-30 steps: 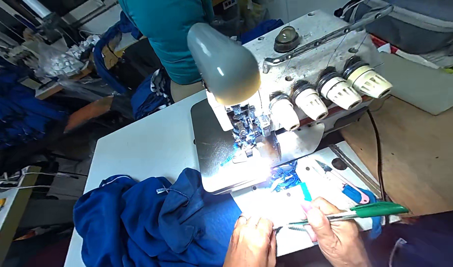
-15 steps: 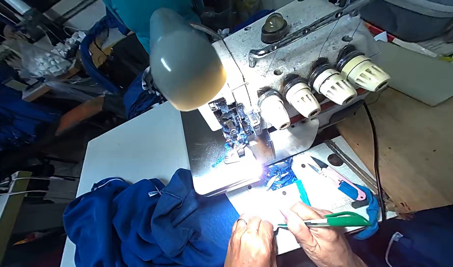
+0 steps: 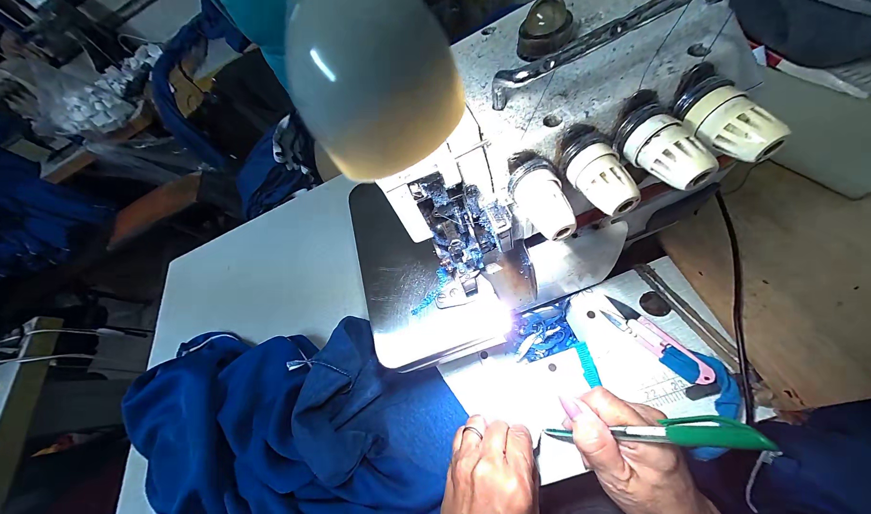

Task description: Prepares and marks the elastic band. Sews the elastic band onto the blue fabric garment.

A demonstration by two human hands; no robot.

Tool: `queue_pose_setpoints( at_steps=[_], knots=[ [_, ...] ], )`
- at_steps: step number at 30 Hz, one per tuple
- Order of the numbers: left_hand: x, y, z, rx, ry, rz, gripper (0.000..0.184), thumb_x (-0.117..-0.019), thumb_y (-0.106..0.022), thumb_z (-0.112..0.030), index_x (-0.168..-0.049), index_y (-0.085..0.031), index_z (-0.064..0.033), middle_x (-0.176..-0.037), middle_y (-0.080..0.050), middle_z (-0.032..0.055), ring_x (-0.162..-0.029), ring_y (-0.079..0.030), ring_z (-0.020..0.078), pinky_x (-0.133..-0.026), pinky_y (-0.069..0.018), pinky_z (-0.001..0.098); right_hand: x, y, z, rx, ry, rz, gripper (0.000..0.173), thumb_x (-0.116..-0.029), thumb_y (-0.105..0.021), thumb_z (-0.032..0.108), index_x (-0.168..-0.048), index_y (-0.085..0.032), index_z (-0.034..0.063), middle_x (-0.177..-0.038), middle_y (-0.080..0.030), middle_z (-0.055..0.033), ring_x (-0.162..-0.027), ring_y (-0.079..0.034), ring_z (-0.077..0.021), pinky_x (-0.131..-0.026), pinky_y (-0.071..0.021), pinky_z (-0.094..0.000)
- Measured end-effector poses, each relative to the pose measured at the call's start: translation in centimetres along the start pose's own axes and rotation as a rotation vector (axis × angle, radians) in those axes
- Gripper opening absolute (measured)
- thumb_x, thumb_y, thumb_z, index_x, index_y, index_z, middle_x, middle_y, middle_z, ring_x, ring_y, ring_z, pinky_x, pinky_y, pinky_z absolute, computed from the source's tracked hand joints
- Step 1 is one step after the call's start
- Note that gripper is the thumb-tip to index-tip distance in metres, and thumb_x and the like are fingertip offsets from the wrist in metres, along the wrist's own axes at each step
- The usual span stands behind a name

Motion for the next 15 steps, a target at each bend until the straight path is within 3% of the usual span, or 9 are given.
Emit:
queue_pose_setpoints(
  at_steps=[7, 12, 15],
  knots=[
    [-0.01, 0.04, -0.39, -0.03, 0.007, 0.025, 0.008, -0.0836, -0.067, -0.009, -0.082, -0.074, -0.0059, -0.071, -0.067, 0.0068, -0.071, -0.068, 0.0264, -0.067, -0.0559, 0.0358, 0.16, -0.45, -0.01, 0.109, 0.106, 0.071, 0.039, -0.1064, -0.048, 0.034, -0.075, -0.054, 0.0114, -0.06, -0.05, -0.0001, -0.058, -0.054, -0.0038, -0.053, -0.0418, -0.016],
    [0.09, -0.03, -0.29, -0.002, 0.006, 0.023, 0.009, -0.0845, -0.067, -0.01, -0.082, -0.074, -0.0051, -0.071, -0.067, 0.0072, -0.071, -0.068, 0.0268, -0.068, -0.0556, 0.0367, -0.03, -0.08, 0.31, 0.083, 0.112, 0.01, 0.036, -0.1075, -0.047, 0.03, -0.079, -0.054, 0.0087, -0.063, -0.05, -0.0015, -0.06, -0.054, -0.0017, -0.057, -0.0442, -0.0117],
    [0.09, -0.13, -0.18, -0.012, -0.006, 0.011, 0.009, -0.0845, -0.066, -0.01, -0.081, -0.074, -0.0056, -0.07, -0.066, 0.0065, -0.07, -0.067, 0.0256, -0.066, -0.0547, 0.0351, -0.01, 0.01, 0.19, 0.015, 0.048, 0.027, 0.037, -0.1083, -0.047, 0.034, -0.082, -0.056, 0.0093, -0.062, -0.052, 0.0007, -0.056, -0.053, 0.0018, -0.054, -0.0448, -0.0104]
  ],
)
Point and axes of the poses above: each hand's wrist, its own x-axis away from the middle knuckle, its own y-axis out of the back of the hand, z = x × y, the point moved 3 cm from there along -x, towards the middle knuckle
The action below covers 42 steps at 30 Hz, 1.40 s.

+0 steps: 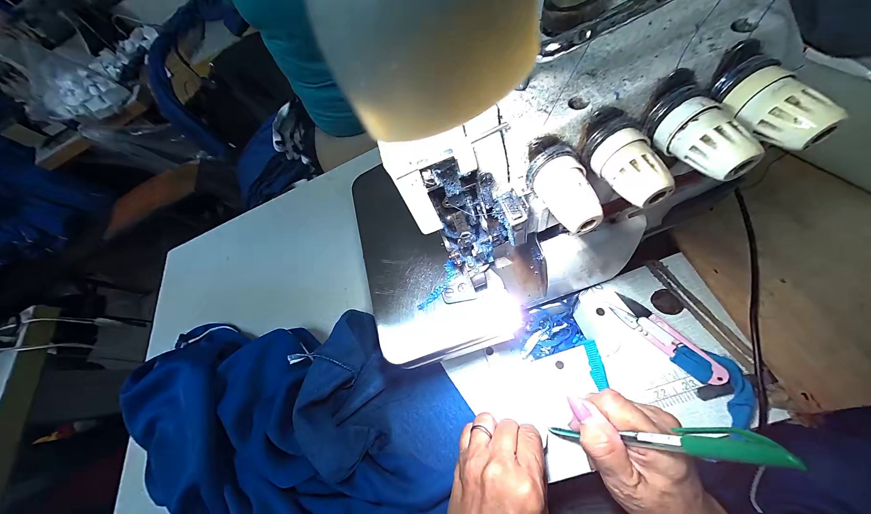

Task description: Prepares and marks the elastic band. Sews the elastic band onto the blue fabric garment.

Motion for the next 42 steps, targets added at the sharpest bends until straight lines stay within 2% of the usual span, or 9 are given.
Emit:
queue_pose_setpoints(
  at_steps=[12, 17, 20, 25, 28, 31, 33, 37, 42],
  knots=[
    [0.5, -0.4, 0.8, 0.079, -0.01, -0.084, 0.01, -0.0838, -0.066, -0.012, -0.081, -0.074, -0.0067, -0.069, -0.066, 0.0041, -0.069, -0.065, 0.0222, -0.069, -0.0548, 0.0325, -0.2, 0.8, 0.4, 0.065, 0.095, -0.098, 0.034, -0.1073, -0.048, 0.031, -0.081, -0.055, 0.0101, -0.067, -0.053, 0.0001, -0.064, -0.056, 0.0003, -0.061, -0.0466, -0.0109],
    [1.1, 0.6, 1.5, 0.56, 0.07, -0.304, 0.006, -0.0851, -0.072, -0.007, -0.086, -0.075, -0.0024, -0.073, -0.067, 0.0039, -0.075, -0.061, 0.0085, -0.074, -0.0491, 0.0181, -0.8, 3.7, 2.4, -0.116, -0.079, 0.112, 0.024, -0.1074, -0.052, 0.029, -0.109, -0.07, 0.0141, -0.11, -0.065, 0.0006, -0.103, -0.062, -0.0021, -0.087, -0.0539, -0.0183],
    [1.0, 1.1, 1.2, 0.778, 0.121, -0.319, 0.004, -0.0847, -0.076, -0.004, -0.087, -0.076, -0.0012, -0.078, -0.07, 0.0041, -0.079, -0.065, 0.0057, -0.075, -0.0524, 0.0179, 0.1, 3.0, 2.8, -0.239, -0.175, 0.251, 0.018, -0.1024, -0.061, 0.015, -0.11, -0.073, 0.004, -0.103, -0.07, -0.0064, -0.089, -0.066, -0.003, -0.077, -0.0567, -0.0183],
    [1.5, 1.0, 1.0, 0.852, 0.103, -0.291, 0.007, -0.0839, -0.078, -0.005, -0.087, -0.074, 0.0007, -0.077, -0.07, 0.0058, -0.078, -0.065, 0.0066, -0.074, -0.052, 0.0184, 0.8, 2.1, 3.1, -0.225, -0.138, 0.219, 0.012, -0.0999, -0.064, 0.012, -0.095, -0.07, 0.0029, -0.094, -0.068, -0.0049, -0.082, -0.063, -0.0001, -0.072, -0.053, -0.0128],
    [1.6, 1.7, 2.2, 0.953, 0.056, -0.066, 0.027, -0.0934, -0.074, -0.027, -0.1, -0.073, -0.0012, -0.098, -0.07, 0.0087, -0.098, -0.065, 0.0097, -0.088, -0.0535, 0.0238, 0.4, 2.2, 4.0, -0.075, 0.094, 0.234, 0.014, -0.1053, -0.055, 0.015, -0.101, -0.064, 0.0046, -0.098, -0.064, -0.0078, -0.095, -0.062, -0.0065, -0.085, -0.0508, -0.0149],
    [1.0, 3.6, 4.4, 1.289, -0.014, 0.261, 0.065, -0.1063, -0.034, -0.056, -0.12, -0.07, -0.0034, -0.133, -0.065, 0.0085, -0.13, -0.056, 0.0111, -0.111, -0.0453, 0.0305, -1.0, 2.6, 5.6, -0.071, 0.368, 0.256, 0.012, -0.1067, -0.053, 0.014, -0.109, -0.063, 0.0096, -0.106, -0.059, -0.0047, -0.103, -0.059, -0.0094, -0.096, -0.0464, -0.0187],
    [-0.1, 4.7, 4.7, 1.455, -0.087, 0.421, 0.061, -0.1087, -0.035, -0.051, -0.127, -0.068, -0.0035, -0.128, -0.069, 0.0034, -0.121, -0.061, 0.0048, -0.106, -0.0485, 0.0268, -2.3, 2.6, 6.7, -0.118, 0.507, 0.263, 0.01, -0.1036, -0.058, 0.012, -0.11, -0.067, 0.0119, -0.111, -0.059, -0.002, -0.109, -0.055, -0.0098, -0.101, -0.042, -0.0207],
    [-1.8, 5.4, 3.3, 1.656, -0.209, 0.546, 0.027, -0.1002, -0.064, -0.015, -0.121, -0.067, 0.0031, -0.105, -0.072, -0.0016, -0.094, -0.064, -0.0047, -0.085, -0.0525, 0.0157, -4.6, 2.3, 8.1, -0.12, 0.617, 0.215, 0.011, -0.1018, -0.063, 0.021, -0.112, -0.068, 0.0207, -0.118, -0.052, 0.0051, -0.117, -0.047, -0.0036, -0.104, -0.0358, -0.0163],
    [-1.6, 5.6, 2.9, 1.581, -0.021, 0.086, 0.007, -0.088, -0.079, -0.014, -0.093, -0.076, -0.0095, -0.089, -0.073, -0.007, -0.083, -0.067, -0.0031, -0.075, -0.0565, 0.0166, -6.0, 2.1, 7.9, -0.202, 0.488, 0.192, 0.015, -0.1035, -0.061, 0.023, -0.117, -0.069, 0.0226, -0.118, -0.058, 0.007, -0.112, -0.055, -0.0002, -0.096, -0.0469, -0.0145]
  ],
)
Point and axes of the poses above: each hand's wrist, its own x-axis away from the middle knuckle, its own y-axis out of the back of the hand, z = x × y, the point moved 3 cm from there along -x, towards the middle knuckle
